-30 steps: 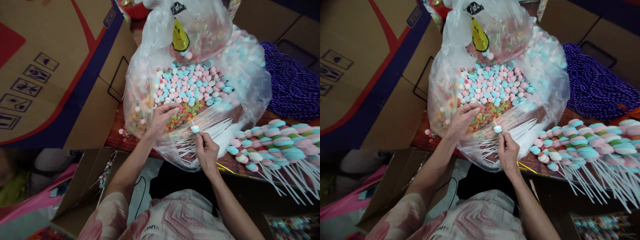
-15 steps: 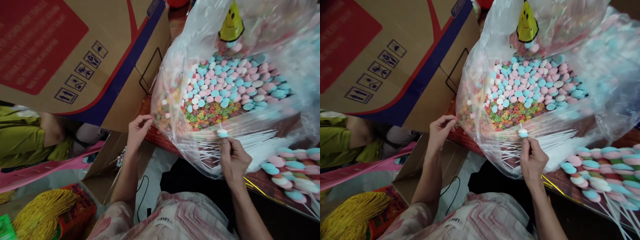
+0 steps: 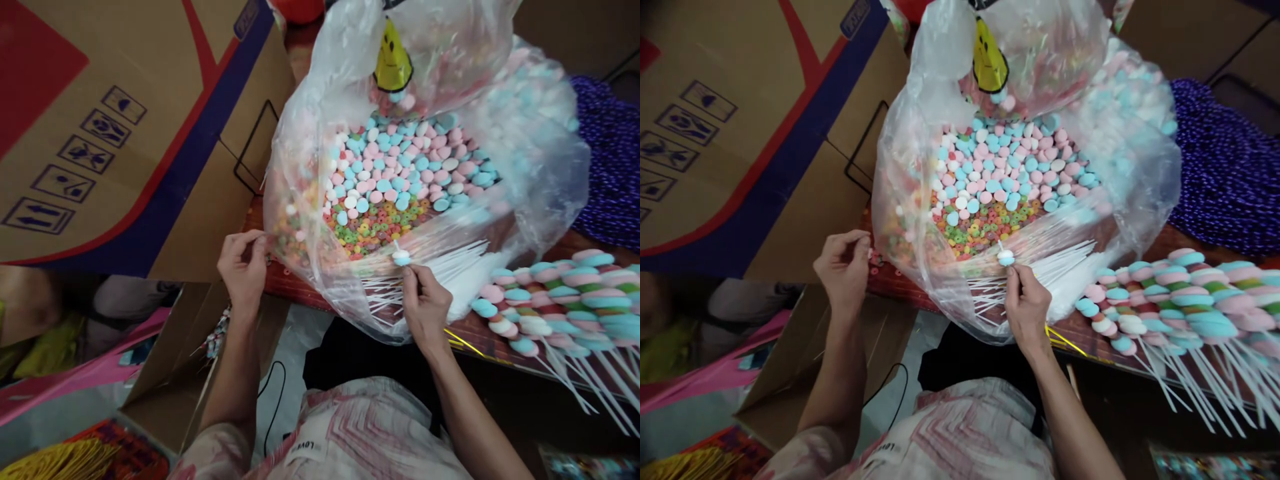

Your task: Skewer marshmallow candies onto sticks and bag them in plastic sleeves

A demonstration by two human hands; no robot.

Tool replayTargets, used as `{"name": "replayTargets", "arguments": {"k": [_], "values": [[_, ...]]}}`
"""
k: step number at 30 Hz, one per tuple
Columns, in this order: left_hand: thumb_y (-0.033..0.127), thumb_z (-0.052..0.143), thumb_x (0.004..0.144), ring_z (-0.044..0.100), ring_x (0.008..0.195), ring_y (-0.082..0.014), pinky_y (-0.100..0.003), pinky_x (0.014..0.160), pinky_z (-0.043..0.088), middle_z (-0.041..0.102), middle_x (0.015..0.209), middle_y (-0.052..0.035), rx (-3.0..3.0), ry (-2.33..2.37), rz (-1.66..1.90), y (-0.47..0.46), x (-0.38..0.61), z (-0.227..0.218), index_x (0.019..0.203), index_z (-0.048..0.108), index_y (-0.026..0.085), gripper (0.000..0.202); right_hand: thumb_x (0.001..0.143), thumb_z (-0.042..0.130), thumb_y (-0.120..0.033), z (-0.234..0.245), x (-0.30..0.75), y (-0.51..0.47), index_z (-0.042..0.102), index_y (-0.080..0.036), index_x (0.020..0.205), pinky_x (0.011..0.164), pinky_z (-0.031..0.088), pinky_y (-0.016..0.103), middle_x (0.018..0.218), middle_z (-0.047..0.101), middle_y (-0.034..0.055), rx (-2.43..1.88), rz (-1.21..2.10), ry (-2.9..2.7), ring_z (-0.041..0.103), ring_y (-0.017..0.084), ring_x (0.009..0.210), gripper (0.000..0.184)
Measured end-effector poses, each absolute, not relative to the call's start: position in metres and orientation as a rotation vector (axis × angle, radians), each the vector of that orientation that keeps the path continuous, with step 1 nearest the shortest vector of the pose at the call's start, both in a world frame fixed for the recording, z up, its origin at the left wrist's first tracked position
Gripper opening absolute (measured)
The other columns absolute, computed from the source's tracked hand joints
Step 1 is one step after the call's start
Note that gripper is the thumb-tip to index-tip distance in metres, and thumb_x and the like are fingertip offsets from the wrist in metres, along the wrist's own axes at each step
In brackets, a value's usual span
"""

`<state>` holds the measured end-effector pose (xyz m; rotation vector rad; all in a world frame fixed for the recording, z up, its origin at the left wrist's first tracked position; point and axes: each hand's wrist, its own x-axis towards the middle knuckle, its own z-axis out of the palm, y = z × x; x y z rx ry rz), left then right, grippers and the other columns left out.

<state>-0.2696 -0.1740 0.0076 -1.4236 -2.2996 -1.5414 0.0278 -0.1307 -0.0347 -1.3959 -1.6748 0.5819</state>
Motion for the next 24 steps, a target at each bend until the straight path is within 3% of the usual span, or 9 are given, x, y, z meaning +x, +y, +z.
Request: {"name": "replayTargets", "arguments": {"k": [4, 11, 13, 19, 24], "values": [[0.021, 0.063, 0.092, 0.065, 0.087, -0.0145, -0.026, 0.079, 0.051, 0.071, 0.093, -0.0028, -2.161, -2.065, -1.593, -0.143, -0.213, 0.022, 0.095, 0.075, 0.022, 0.013, 0.097, 0.052, -0.034, -0.035, 0.028, -0.131, 0.067, -0.019, 0.085, 0.055, 0.041, 0.023, 0.061, 0.059, -0.0033, -1.401, 0.582, -1.674, 0.048, 0.011, 0.051, 0.024], [0.015, 0.063, 0.090, 0.064, 0.087, -0.0167, -0.027, 0.077, 0.049, 0.064, 0.095, -0.0044, -2.739, -2.094, -0.895, -0.096, -0.164, 0.005, 0.101, 0.076, 0.022, 0.018, 0.097, 0.052, -0.033, -0.034, 0.028, -0.132, 0.068, -0.020, 0.088, 0.058, 0.043, 0.023, 0.066, 0.063, -0.0020, -1.375, 0.607, -1.673, 0.052, 0.011, 0.056, 0.023], [0.015, 0.064, 0.089, 0.064, 0.085, -0.0167, -0.027, 0.077, 0.048, 0.063, 0.094, -0.0047, -2.754, -2.106, -0.928, -0.092, -0.163, 0.000, 0.097, 0.077, 0.020, 0.015, 0.098, 0.051, -0.032, -0.034, 0.028, -0.133, 0.068, -0.019, 0.088, 0.058, 0.043, 0.022, 0.066, 0.062, -0.0024, -1.372, 0.609, -1.672, 0.051, 0.011, 0.055, 0.023], [0.018, 0.066, 0.089, 0.064, 0.084, -0.0163, -0.028, 0.079, 0.049, 0.066, 0.088, -0.0031, -2.534, -2.199, -1.460, -0.083, -0.163, -0.006, 0.088, 0.074, 0.018, 0.008, 0.098, 0.052, -0.029, -0.035, 0.028, -0.133, 0.067, -0.019, 0.089, 0.059, 0.041, 0.022, 0.068, 0.062, -0.0025, -1.343, 0.616, -1.667, 0.051, 0.010, 0.056, 0.021], [0.016, 0.060, 0.092, 0.062, 0.094, -0.0192, -0.032, 0.087, 0.048, 0.067, 0.098, -0.0058, -2.593, -2.068, -1.218, -0.070, -0.150, -0.006, 0.093, 0.072, 0.019, 0.012, 0.098, 0.051, -0.031, -0.034, 0.028, -0.133, 0.067, -0.019, 0.088, 0.057, 0.041, 0.023, 0.066, 0.061, -0.0025, -1.381, 0.608, -1.678, 0.049, 0.011, 0.054, 0.022]]}}
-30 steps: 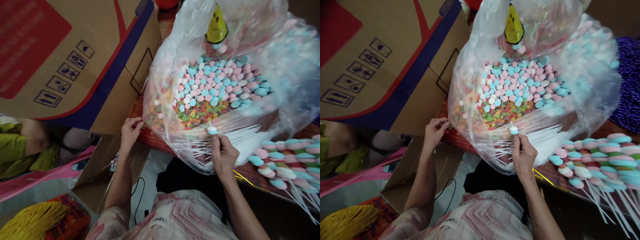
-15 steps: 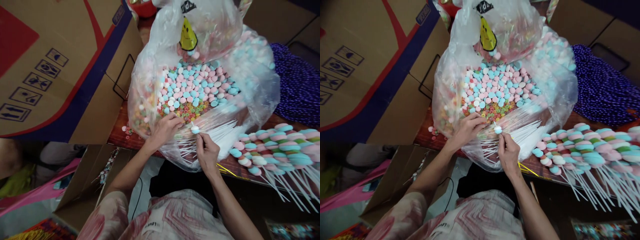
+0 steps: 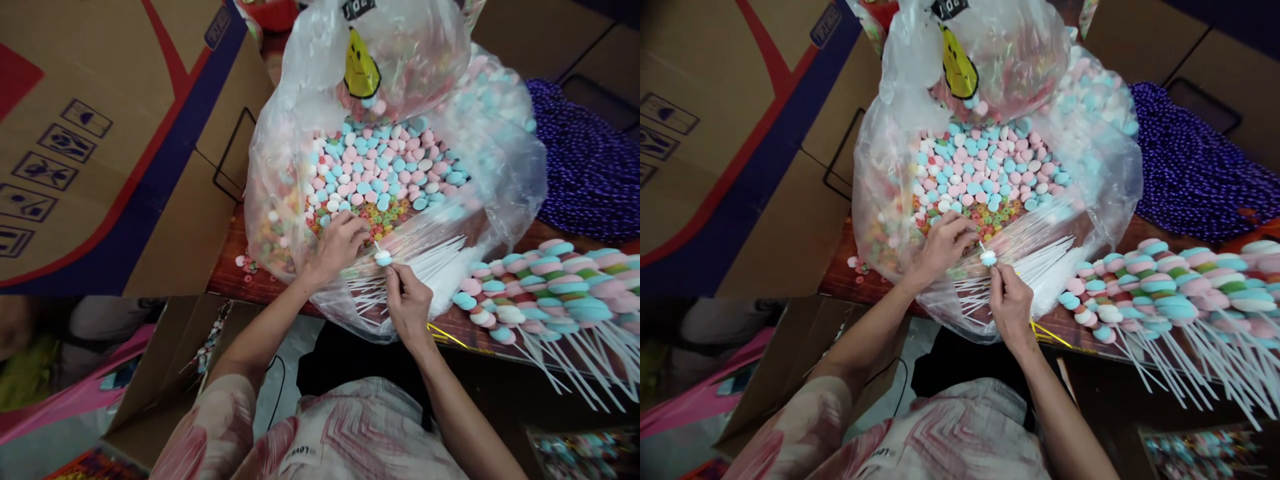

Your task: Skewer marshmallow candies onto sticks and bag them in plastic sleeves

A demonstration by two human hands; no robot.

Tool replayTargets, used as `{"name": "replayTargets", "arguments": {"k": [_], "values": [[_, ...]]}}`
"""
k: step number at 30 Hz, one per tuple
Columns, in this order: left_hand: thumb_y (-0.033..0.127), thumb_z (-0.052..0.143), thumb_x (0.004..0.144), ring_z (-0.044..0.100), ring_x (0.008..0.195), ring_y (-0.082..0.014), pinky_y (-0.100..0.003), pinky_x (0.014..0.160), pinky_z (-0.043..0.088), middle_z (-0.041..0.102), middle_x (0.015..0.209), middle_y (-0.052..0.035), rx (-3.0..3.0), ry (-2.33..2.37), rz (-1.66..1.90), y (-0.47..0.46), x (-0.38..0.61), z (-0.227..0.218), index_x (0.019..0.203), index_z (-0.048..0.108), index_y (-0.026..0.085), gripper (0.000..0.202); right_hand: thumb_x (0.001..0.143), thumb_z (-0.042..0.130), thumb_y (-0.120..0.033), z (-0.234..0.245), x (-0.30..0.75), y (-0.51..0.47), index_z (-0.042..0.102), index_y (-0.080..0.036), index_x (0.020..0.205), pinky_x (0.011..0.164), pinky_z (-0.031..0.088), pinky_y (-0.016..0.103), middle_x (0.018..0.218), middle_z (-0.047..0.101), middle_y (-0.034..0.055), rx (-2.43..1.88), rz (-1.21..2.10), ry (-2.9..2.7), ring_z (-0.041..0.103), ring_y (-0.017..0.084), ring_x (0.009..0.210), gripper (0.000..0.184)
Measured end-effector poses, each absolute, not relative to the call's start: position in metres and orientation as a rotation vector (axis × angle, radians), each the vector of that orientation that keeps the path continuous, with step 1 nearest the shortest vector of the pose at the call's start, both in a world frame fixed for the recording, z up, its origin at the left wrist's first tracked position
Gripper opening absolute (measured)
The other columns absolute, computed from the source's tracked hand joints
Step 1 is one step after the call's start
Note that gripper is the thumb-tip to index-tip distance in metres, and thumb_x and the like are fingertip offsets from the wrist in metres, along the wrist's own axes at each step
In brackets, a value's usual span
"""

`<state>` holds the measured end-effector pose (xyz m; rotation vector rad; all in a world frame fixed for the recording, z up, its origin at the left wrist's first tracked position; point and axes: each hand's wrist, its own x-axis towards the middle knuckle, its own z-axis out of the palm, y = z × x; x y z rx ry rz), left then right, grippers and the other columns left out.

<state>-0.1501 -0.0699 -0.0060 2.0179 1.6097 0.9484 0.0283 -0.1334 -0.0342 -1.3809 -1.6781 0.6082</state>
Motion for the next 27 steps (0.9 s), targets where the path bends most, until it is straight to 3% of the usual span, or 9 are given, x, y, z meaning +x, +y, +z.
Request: {"name": "replayTargets", "arguments": {"k": [6, 12, 15, 18, 22, 27], "values": [[0.015, 0.054, 0.095, 0.059, 0.099, -0.0234, -0.036, 0.089, 0.046, 0.068, 0.101, -0.0093, 2.293, 1.521, 0.662, -0.066, -0.149, -0.009, 0.100, 0.071, 0.018, 0.018, 0.099, 0.050, -0.032, -0.033, 0.027, -0.134, 0.065, -0.020, 0.086, 0.059, 0.043, 0.023, 0.067, 0.061, -0.0021, -1.370, 0.620, -1.674, 0.052, 0.011, 0.057, 0.023], [0.014, 0.055, 0.092, 0.061, 0.091, -0.0224, -0.034, 0.082, 0.047, 0.068, 0.097, -0.0086, 2.171, 1.571, 0.689, -0.060, -0.150, -0.008, 0.102, 0.073, 0.019, 0.020, 0.099, 0.049, -0.032, -0.033, 0.028, -0.134, 0.065, -0.021, 0.085, 0.059, 0.042, 0.024, 0.067, 0.060, -0.0022, -1.366, 0.657, -1.690, 0.050, 0.012, 0.056, 0.023], [0.015, 0.061, 0.087, 0.063, 0.087, -0.0201, -0.033, 0.082, 0.048, 0.070, 0.092, -0.0064, 1.942, 1.530, 0.881, -0.059, -0.149, -0.013, 0.092, 0.075, 0.019, 0.015, 0.098, 0.050, -0.031, -0.031, 0.030, -0.135, 0.067, -0.020, 0.089, 0.060, 0.043, 0.025, 0.069, 0.062, -0.0015, -1.352, 0.688, -1.690, 0.052, 0.012, 0.057, 0.022], [0.024, 0.070, 0.083, 0.061, 0.074, -0.0145, -0.028, 0.072, 0.048, 0.070, 0.080, -0.0018, 1.478, 1.362, 1.134, -0.061, -0.152, -0.013, 0.084, 0.074, 0.018, 0.007, 0.097, 0.052, -0.031, -0.026, 0.031, -0.133, 0.070, -0.019, 0.092, 0.060, 0.043, 0.025, 0.068, 0.061, -0.0017, -1.333, 0.746, -1.659, 0.052, 0.012, 0.058, 0.022], [0.038, 0.084, 0.073, 0.056, 0.062, -0.0082, -0.022, 0.059, 0.045, 0.067, 0.073, 0.0018, 0.923, 1.090, 1.249, -0.067, -0.159, -0.003, 0.088, 0.074, 0.018, 0.027, 0.097, 0.053, -0.032, -0.018, 0.026, -0.130, 0.071, -0.019, 0.091, 0.061, 0.044, 0.024, 0.068, 0.060, -0.0021, -1.305, 0.806, -1.609, 0.050, 0.012, 0.058, 0.024], [0.037, 0.091, 0.066, 0.064, 0.069, -0.0084, -0.024, 0.069, 0.053, 0.069, 0.077, 0.0021, 0.736, 0.973, 1.209, -0.072, -0.156, 0.004, 0.088, 0.073, 0.018, 0.034, 0.097, 0.053, -0.032, -0.012, 0.019, -0.126, 0.072, -0.019, 0.090, 0.062, 0.045, 0.024, 0.070, 0.060, -0.0016, -1.283, 0.810, -1.621, 0.051, 0.012, 0.061, 0.024]]}}
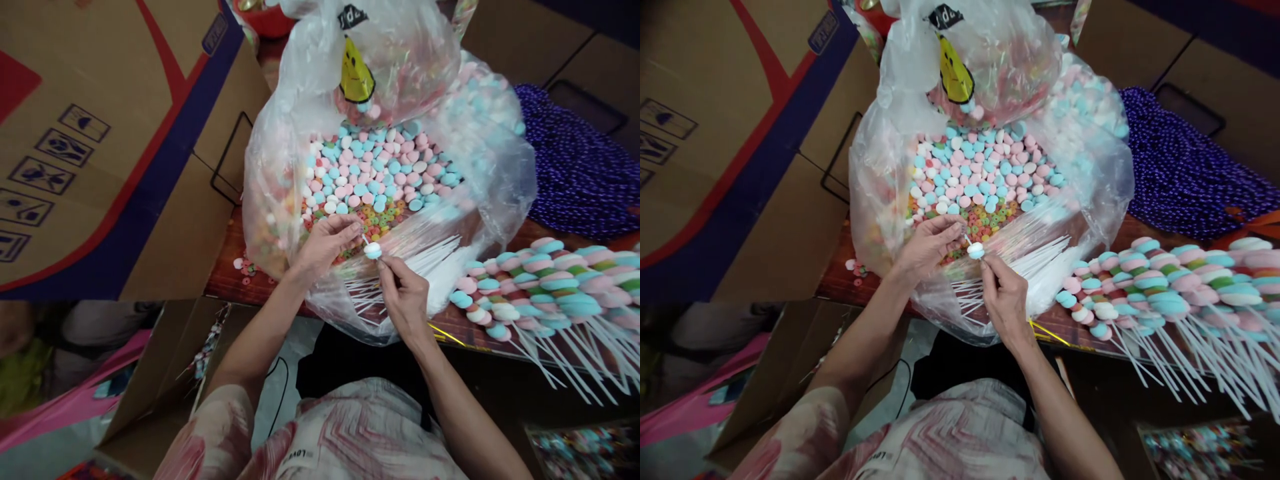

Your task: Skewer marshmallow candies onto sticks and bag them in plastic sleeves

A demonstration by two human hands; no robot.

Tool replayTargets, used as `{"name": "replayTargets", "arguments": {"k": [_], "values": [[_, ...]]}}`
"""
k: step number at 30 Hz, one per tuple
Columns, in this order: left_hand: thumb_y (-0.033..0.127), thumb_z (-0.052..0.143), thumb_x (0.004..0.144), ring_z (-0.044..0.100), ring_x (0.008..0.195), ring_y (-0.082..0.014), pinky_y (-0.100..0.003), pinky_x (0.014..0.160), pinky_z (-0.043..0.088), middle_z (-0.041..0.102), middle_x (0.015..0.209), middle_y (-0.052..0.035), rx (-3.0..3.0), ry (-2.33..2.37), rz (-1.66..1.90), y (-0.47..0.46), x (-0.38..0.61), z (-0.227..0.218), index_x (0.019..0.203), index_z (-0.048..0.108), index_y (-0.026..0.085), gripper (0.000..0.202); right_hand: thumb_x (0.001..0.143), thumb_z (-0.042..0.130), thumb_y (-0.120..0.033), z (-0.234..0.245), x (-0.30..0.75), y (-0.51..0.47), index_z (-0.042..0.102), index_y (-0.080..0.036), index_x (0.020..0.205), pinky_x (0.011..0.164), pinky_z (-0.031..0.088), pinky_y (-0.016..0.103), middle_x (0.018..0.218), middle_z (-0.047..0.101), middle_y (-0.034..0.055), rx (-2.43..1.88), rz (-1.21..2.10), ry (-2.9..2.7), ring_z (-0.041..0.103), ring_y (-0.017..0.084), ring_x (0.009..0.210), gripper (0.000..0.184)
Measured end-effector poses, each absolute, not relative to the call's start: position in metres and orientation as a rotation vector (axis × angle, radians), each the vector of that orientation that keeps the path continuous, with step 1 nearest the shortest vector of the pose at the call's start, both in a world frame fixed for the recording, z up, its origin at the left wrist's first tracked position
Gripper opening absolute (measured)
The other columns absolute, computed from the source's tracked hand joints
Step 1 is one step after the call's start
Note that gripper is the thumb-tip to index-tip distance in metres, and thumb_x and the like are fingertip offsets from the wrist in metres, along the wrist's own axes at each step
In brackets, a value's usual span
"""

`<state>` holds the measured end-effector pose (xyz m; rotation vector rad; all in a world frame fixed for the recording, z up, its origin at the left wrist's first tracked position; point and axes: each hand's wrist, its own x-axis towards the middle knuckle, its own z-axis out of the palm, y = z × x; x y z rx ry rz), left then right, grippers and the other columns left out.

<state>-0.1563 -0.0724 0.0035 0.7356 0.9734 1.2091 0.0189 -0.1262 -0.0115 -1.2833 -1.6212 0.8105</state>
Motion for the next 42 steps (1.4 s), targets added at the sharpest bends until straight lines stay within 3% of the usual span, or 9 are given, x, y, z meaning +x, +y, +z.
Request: {"name": "replayTargets", "arguments": {"k": [13, 23, 25, 28, 31, 35, 38, 42], "values": [[0.038, 0.095, 0.057, 0.065, 0.070, -0.0086, -0.024, 0.073, 0.053, 0.071, 0.076, 0.0015, 0.711, 0.933, 1.211, -0.081, -0.150, -0.006, 0.081, 0.073, 0.017, 0.039, 0.097, 0.052, -0.028, -0.007, 0.023, -0.126, 0.071, -0.020, 0.088, 0.065, 0.048, 0.025, 0.074, 0.070, 0.0020, -1.246, 0.678, -1.736, 0.062, 0.014, 0.064, 0.023], [0.041, 0.098, 0.049, 0.058, 0.067, -0.0077, -0.022, 0.067, 0.047, 0.066, 0.070, 0.0022, 0.674, 0.951, 1.062, -0.090, -0.138, -0.003, 0.072, 0.070, 0.013, 0.045, 0.095, 0.054, -0.028, -0.012, 0.007, -0.128, 0.059, -0.020, 0.072, 0.055, 0.038, 0.023, 0.059, 0.050, -0.0052, -1.254, 0.837, -1.518, 0.045, 0.010, 0.053, 0.025], [0.044, 0.095, 0.054, 0.056, 0.066, -0.0080, -0.022, 0.065, 0.045, 0.066, 0.072, 0.0013, 0.788, 0.990, 1.061, -0.090, -0.137, -0.003, 0.074, 0.071, 0.013, 0.044, 0.095, 0.055, -0.030, -0.013, 0.006, -0.125, 0.055, -0.021, 0.067, 0.055, 0.037, 0.024, 0.057, 0.048, -0.0056, -1.247, 0.955, -1.448, 0.044, 0.010, 0.053, 0.030], [0.047, 0.081, 0.076, 0.053, 0.063, -0.0093, -0.024, 0.062, 0.043, 0.064, 0.071, 0.0003, 1.008, 1.117, 1.102, -0.083, -0.141, -0.004, 0.084, 0.074, 0.015, 0.034, 0.094, 0.056, -0.032, -0.014, 0.009, -0.118, 0.056, -0.021, 0.067, 0.056, 0.038, 0.025, 0.058, 0.052, -0.0053, -1.230, 1.053, -1.395, 0.045, 0.011, 0.053, 0.029], [0.031, 0.065, 0.091, 0.059, 0.073, -0.0142, -0.028, 0.070, 0.048, 0.067, 0.084, -0.0032, 1.371, 1.489, 1.206, -0.072, -0.150, -0.003, 0.094, 0.074, 0.018, 0.017, 0.093, 0.058, -0.032, -0.017, 0.014, -0.114, 0.061, -0.020, 0.074, 0.059, 0.038, 0.025, 0.061, 0.055, -0.0045, -1.243, 1.028, -1.391, 0.048, 0.012, 0.057, 0.023], [0.015, 0.061, 0.091, 0.063, 0.099, -0.0228, -0.033, 0.086, 0.048, 0.066, 0.109, -0.0102, 1.873, 2.017, 0.920, -0.057, -0.156, 0.000, 0.107, 0.072, 0.020, 0.020, 0.093, 0.057, -0.032, -0.026, 0.017, -0.115, 0.059, -0.021, 0.072, 0.062, 0.039, 0.026, 0.063, 0.054, -0.0042, -1.272, 1.011, -1.398, 0.049, 0.012, 0.060, 0.024], [0.013, 0.058, 0.092, 0.063, 0.099, -0.0259, -0.034, 0.081, 0.047, 0.064, 0.114, -0.0136, 1.945, 2.173, 0.670, -0.047, -0.154, 0.001, 0.112, 0.070, 0.019, 0.024, 0.095, 0.055, -0.030, -0.031, 0.017, -0.119, 0.059, -0.021, 0.074, 0.063, 0.039, 0.025, 0.064, 0.054, -0.0047, -1.276, 1.028, -1.424, 0.049, 0.012, 0.061, 0.023], [0.012, 0.057, 0.091, 0.063, 0.093, -0.0269, -0.036, 0.078, 0.045, 0.064, 0.111, -0.0150, 1.913, 2.194, 0.619, -0.036, -0.157, -0.002, 0.106, 0.071, 0.017, 0.021, 0.096, 0.055, -0.030, -0.034, 0.016, -0.123, 0.059, -0.021, 0.076, 0.062, 0.039, 0.025, 0.064, 0.053, -0.0053, -1.278, 1.022, -1.451, 0.049, 0.011, 0.060, 0.022]]}}
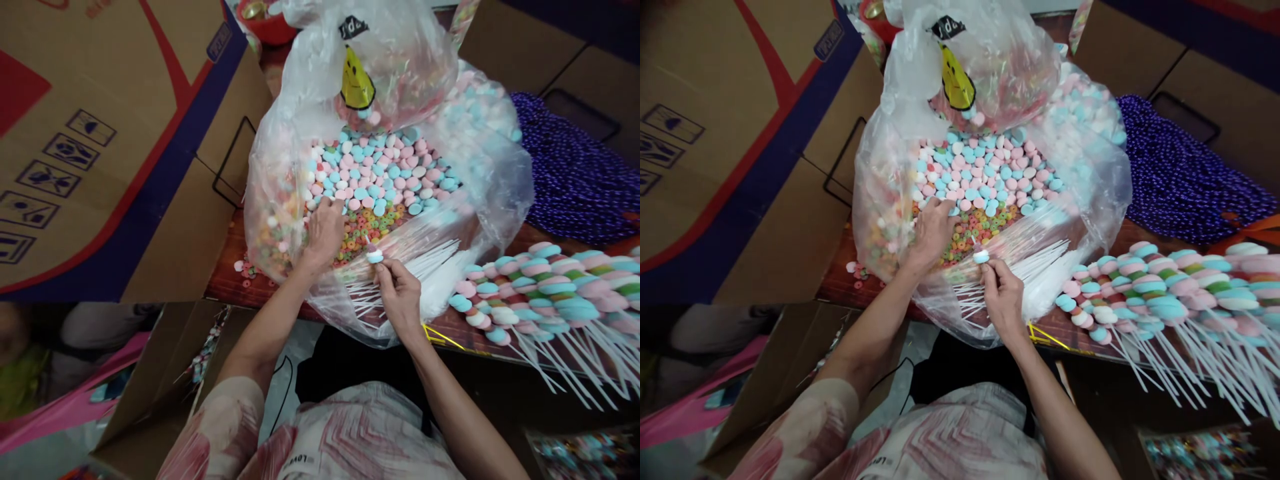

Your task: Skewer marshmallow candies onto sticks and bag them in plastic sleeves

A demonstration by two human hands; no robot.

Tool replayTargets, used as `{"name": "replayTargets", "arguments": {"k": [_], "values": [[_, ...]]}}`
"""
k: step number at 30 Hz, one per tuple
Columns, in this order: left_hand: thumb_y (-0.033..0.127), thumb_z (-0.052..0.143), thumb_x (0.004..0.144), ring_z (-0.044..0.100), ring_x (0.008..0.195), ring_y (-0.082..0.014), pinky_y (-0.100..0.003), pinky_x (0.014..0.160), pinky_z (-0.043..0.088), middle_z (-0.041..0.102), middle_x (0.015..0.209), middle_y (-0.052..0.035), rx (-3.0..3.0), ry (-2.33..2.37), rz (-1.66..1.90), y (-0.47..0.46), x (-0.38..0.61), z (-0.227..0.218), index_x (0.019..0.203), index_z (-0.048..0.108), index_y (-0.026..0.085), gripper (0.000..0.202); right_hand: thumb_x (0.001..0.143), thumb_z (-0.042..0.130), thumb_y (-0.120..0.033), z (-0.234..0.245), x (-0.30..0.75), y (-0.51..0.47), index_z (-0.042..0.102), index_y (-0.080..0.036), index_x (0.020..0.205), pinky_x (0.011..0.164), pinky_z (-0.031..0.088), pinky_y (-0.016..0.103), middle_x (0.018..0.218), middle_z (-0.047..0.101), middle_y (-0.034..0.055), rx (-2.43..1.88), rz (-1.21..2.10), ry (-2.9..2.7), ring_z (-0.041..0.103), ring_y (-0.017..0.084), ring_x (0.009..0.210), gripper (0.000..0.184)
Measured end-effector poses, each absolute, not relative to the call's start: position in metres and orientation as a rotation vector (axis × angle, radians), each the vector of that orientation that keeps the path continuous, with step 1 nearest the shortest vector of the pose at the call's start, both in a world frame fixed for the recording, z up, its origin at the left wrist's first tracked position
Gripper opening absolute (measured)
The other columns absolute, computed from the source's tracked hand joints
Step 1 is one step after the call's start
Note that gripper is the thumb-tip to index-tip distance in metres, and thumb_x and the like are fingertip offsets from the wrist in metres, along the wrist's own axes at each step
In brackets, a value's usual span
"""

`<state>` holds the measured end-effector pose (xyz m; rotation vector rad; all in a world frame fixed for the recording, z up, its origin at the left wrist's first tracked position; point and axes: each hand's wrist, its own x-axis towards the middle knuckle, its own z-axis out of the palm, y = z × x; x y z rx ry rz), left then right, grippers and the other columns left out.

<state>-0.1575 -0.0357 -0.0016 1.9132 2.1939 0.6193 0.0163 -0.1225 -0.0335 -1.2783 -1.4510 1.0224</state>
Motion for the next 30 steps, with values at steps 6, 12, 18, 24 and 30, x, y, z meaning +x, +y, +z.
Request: {"name": "replayTargets", "arguments": {"k": [6, 12, 18, 24, 30], "values": [[0.014, 0.059, 0.088, 0.062, 0.085, -0.0225, -0.035, 0.080, 0.046, 0.067, 0.091, -0.0073, 1.906, 2.020, 0.883, -0.034, -0.171, -0.007, 0.094, 0.072, 0.018, 0.015, 0.096, 0.054, -0.032, -0.036, 0.017, -0.124, 0.060, -0.021, 0.077, 0.061, 0.039, 0.025, 0.062, 0.053, -0.0049, -1.284, 0.999, -1.453, 0.049, 0.012, 0.059, 0.023], [0.012, 0.055, 0.087, 0.062, 0.083, -0.0166, -0.028, 0.078, 0.049, 0.068, 0.093, -0.0044, 1.891, 1.480, 1.002, -0.022, -0.153, -0.004, 0.097, 0.069, 0.017, 0.018, 0.096, 0.053, -0.031, -0.037, 0.015, -0.126, 0.062, -0.021, 0.081, 0.059, 0.040, 0.023, 0.062, 0.053, -0.0051, -1.285, 0.921, -1.500, 0.049, 0.011, 0.057, 0.021], [0.006, 0.044, 0.087, 0.060, 0.101, -0.0238, -0.036, 0.088, 0.046, 0.066, 0.109, -0.0110, 2.312, 1.401, 0.633, 0.010, -0.138, 0.001, 0.100, 0.064, 0.017, 0.027, 0.097, 0.053, -0.029, -0.039, 0.014, -0.129, 0.066, -0.020, 0.088, 0.061, 0.041, 0.023, 0.066, 0.057, -0.0035, -1.271, 0.849, -1.580, 0.052, 0.011, 0.058, 0.019], [0.000, 0.042, 0.085, 0.060, 0.099, -0.0260, -0.036, 0.082, 0.045, 0.064, 0.108, -0.0121, 2.432, 1.388, 0.389, 0.013, -0.137, 0.003, 0.104, 0.062, 0.017, 0.033, 0.098, 0.052, -0.029, -0.039, 0.014, -0.130, 0.066, -0.020, 0.088, 0.060, 0.041, 0.023, 0.066, 0.057, -0.0034, -1.273, 0.837, -1.571, 0.051, 0.011, 0.057, 0.019], [0.001, 0.044, 0.087, 0.060, 0.098, -0.0270, -0.035, 0.081, 0.045, 0.062, 0.110, -0.0139, 2.319, 1.567, 0.374, 0.002, -0.130, 0.010, 0.104, 0.063, 0.017, 0.030, 0.097, 0.052, -0.030, -0.036, 0.014, -0.129, 0.066, -0.021, 0.086, 0.060, 0.041, 0.024, 0.066, 0.057, -0.0033, -1.273, 0.862, -1.567, 0.051, 0.011, 0.057, 0.020]]}}
